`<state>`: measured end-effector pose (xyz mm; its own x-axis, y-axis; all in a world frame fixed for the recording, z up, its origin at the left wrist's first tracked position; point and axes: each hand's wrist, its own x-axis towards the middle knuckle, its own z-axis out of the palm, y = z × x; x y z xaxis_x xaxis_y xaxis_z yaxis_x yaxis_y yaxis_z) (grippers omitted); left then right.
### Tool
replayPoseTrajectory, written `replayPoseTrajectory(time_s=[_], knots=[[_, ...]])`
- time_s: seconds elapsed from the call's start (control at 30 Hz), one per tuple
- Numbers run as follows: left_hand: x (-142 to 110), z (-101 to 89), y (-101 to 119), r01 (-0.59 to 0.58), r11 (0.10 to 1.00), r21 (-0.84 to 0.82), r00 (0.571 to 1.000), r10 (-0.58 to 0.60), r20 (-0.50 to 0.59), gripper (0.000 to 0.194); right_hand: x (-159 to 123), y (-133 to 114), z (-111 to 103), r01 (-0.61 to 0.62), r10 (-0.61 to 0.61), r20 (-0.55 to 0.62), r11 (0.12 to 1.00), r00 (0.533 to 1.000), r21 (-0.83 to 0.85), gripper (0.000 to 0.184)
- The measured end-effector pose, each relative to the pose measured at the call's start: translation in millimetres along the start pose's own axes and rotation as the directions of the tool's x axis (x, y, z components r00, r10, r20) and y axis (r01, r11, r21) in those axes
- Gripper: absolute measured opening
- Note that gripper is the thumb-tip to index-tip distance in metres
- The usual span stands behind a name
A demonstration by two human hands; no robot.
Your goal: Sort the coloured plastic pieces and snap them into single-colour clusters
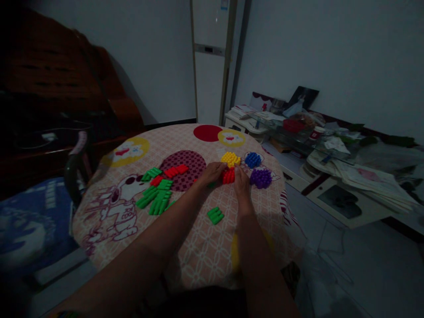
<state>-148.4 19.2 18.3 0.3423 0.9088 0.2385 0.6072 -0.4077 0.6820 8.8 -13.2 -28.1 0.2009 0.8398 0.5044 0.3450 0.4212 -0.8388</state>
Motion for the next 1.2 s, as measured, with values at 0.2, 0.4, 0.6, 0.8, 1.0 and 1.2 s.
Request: replayPoseTrajectory(time_s=[0.2, 0.4, 0.6, 0.8, 1.0, 1.2], knots=[[1.0, 1.4, -3.2, -0.026, 0.998, -0.059, 0.998, 0.023, -0.060, 0.033, 1.2, -3.3, 2.2, 0.009, -0.013, 0.048, 0.997, 0.999, 0.072, 0.058], [4.5, 7.3, -4.7, 0.016, 0.998, -0.057, 0.996, -0.021, -0.088, 0.026, 1.3, -8.2, 4.0, 0.025, -0.029, 0.058, 0.998, 0.998, 0.063, 0.055], [3.2, 6.6, -2.7, 0.020, 1.000, 0.006, 0.998, -0.020, -0.067, 0.029, -5.3, -8.6, -1.5, -0.060, 0.064, -0.113, 0.997, 0.992, 0.041, 0.055], [3.1, 9.3, 0.6, -0.014, 1.000, -0.009, 0.999, 0.013, -0.048, 0.029, -7.6, 3.0, -11.5, -0.207, 0.175, -0.253, 0.972, 0.952, -0.107, 0.050], [2.0, 10.3, 2.7, 0.071, 0.997, -0.025, 0.995, -0.073, -0.075, 0.030, -6.9, 1.9, -14.1, -0.220, 0.159, -0.332, 0.963, 0.930, -0.157, 0.046], [2.3, 3.7, -1.3, 0.085, 0.991, -0.107, 0.990, -0.096, -0.104, 0.035, -7.9, -0.3, -10.2, -0.172, 0.139, -0.240, 0.977, 0.961, -0.125, 0.049]])
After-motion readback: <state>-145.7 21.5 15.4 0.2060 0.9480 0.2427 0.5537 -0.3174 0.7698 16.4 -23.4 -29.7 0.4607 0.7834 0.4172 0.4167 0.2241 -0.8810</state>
